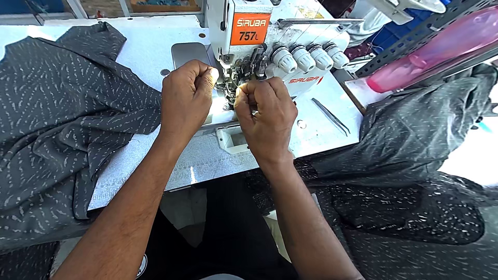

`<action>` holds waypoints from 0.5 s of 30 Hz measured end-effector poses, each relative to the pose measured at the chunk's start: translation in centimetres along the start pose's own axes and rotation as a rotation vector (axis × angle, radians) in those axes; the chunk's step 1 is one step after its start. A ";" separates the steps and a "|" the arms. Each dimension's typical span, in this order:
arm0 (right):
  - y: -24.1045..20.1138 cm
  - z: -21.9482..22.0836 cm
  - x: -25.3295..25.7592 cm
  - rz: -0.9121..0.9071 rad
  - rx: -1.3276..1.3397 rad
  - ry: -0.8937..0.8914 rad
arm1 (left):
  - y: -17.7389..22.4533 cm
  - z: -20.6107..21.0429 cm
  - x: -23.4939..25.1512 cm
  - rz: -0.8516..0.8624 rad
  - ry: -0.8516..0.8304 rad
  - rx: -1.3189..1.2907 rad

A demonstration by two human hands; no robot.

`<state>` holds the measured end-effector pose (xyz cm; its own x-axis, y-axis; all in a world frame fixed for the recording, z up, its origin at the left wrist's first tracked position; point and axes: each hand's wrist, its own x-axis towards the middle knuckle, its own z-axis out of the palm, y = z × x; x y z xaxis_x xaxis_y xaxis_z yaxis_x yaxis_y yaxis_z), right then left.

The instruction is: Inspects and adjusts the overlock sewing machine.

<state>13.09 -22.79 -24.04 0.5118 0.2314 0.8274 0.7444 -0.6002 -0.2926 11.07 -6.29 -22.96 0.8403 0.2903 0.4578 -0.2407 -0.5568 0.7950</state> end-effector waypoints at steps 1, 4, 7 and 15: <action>0.0 0.0 0.0 -0.001 -0.002 -0.002 | 0.0 0.0 0.0 -0.004 -0.001 0.002; 0.0 -0.1 0.1 0.001 -0.013 -0.015 | 0.1 0.0 0.0 -0.006 -0.007 0.003; 0.0 -0.1 0.1 0.004 -0.014 -0.013 | 0.1 0.0 0.0 -0.004 -0.003 0.002; 0.1 0.2 0.2 -0.007 -0.028 0.013 | 0.1 0.0 0.0 -0.005 0.005 0.009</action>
<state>13.37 -22.64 -24.04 0.5007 0.2260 0.8356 0.7355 -0.6201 -0.2731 11.04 -6.40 -22.88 0.8390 0.2974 0.4556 -0.2319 -0.5621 0.7939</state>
